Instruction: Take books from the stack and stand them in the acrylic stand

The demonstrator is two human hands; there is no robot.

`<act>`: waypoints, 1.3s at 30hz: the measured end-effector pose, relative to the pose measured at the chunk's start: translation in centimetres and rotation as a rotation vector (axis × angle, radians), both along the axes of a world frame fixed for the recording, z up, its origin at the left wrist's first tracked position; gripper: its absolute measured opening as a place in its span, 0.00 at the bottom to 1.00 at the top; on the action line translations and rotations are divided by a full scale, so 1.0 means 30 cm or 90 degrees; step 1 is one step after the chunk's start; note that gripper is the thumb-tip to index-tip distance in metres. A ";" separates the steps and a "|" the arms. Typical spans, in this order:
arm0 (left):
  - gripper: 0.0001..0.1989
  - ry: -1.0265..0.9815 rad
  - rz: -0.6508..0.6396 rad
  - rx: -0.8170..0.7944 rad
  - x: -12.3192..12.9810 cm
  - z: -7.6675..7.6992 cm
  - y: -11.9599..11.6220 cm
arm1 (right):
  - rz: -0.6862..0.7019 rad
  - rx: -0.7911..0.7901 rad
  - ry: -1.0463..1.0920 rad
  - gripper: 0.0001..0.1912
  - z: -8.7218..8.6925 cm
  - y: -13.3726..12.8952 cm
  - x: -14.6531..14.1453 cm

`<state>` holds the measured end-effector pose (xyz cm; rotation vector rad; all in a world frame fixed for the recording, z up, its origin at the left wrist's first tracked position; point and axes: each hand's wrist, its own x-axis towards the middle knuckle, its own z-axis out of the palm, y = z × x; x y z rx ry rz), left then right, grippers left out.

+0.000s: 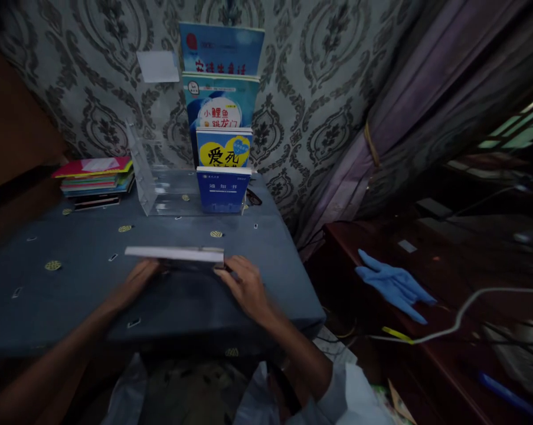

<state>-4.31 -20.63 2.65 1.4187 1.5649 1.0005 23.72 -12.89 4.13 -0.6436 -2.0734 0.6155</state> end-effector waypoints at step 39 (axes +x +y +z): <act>0.27 0.600 -0.015 0.128 -0.005 -0.121 0.273 | -0.095 -0.173 -0.105 0.13 -0.153 0.401 -0.163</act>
